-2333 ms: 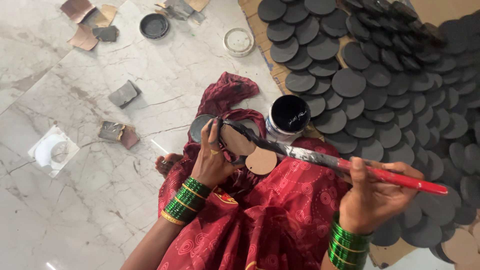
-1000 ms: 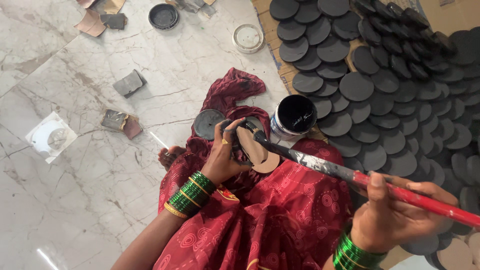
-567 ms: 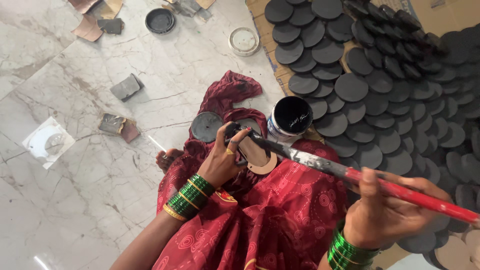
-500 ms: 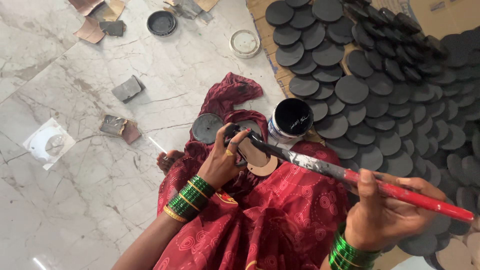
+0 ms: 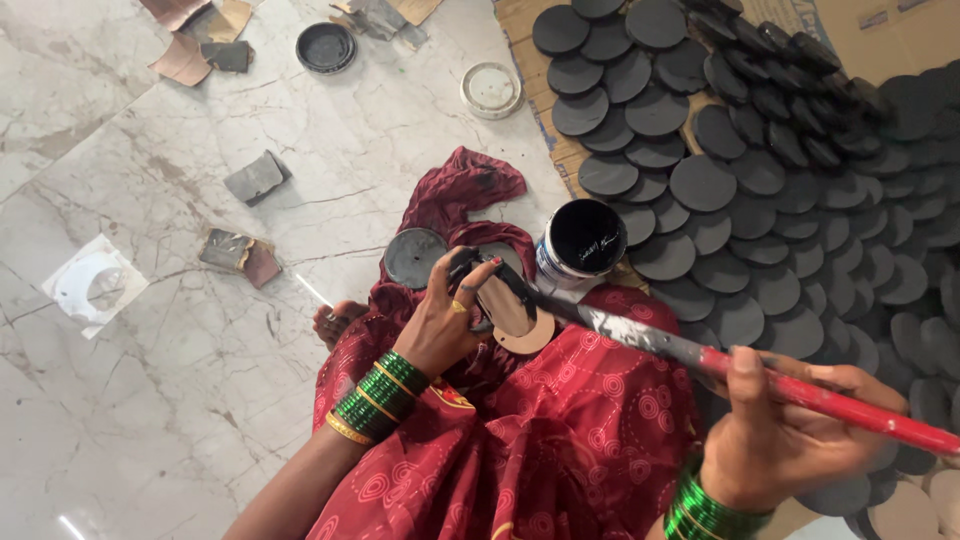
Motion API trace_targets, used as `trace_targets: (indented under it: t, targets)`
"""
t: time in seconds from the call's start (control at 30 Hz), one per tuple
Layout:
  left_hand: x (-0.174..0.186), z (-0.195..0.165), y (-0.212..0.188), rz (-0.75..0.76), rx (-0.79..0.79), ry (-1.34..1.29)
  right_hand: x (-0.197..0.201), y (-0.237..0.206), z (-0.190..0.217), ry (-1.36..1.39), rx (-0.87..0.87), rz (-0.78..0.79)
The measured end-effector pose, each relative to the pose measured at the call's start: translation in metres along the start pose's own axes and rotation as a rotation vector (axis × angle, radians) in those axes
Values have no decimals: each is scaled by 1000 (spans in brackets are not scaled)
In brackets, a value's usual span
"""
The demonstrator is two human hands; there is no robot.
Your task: The person sits on the floor painting round wooden discs black. They hold each unpainted disc in one hand, dip a paintbrush into a can of black paint, brush paint over the disc's face, and set the finished disc onto a large pile of painted discs beside them, repeating with new discs.
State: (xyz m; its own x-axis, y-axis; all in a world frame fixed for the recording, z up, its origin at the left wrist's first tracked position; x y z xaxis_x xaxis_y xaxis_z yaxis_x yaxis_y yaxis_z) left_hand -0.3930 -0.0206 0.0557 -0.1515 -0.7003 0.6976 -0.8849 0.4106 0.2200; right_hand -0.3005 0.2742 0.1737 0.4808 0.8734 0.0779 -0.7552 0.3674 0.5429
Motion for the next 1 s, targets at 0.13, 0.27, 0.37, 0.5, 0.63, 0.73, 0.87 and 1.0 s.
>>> trace_targets:
  t: [0.13,0.27,0.37,0.5,0.63,0.73,0.87,1.0]
  targets:
    - [1,0,0,-24,-41,6,11,1,4,-82,31,7]
    - [-2,-1,3,39,-37,60,7,-3,3,-117,108,-10]
    - [0,-4,4,12,-67,97,-1,-6,-2,-50,21,15]
    - [1,-2,2,-7,-54,97,1,-4,1,-9,-31,21]
    - [0,1,1,-20,-55,83,6,0,6,-37,22,15]
    - [-2,-1,2,3,-63,135,3,0,6,-65,87,-9]
    - [0,-3,2,4,-66,133,-3,-4,-1,-8,-21,23]
    - [5,-1,1,-31,-1,26,5,-3,0,-52,-56,77]
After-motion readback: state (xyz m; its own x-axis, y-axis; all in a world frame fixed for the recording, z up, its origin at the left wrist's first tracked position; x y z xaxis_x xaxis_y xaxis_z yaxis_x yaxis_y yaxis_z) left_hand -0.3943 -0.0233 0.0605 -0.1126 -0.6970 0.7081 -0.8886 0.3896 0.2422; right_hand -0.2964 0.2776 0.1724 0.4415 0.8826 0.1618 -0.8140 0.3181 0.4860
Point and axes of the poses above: each hand's wrist, its own y-axis towards the middle knuckle, its own x-axis out of the back of the hand, z = x × y, the point moved 5 cm from there along y, towards the middle knuckle, and after that the axes turned 9 degrees about z, right-handed, at the moved point
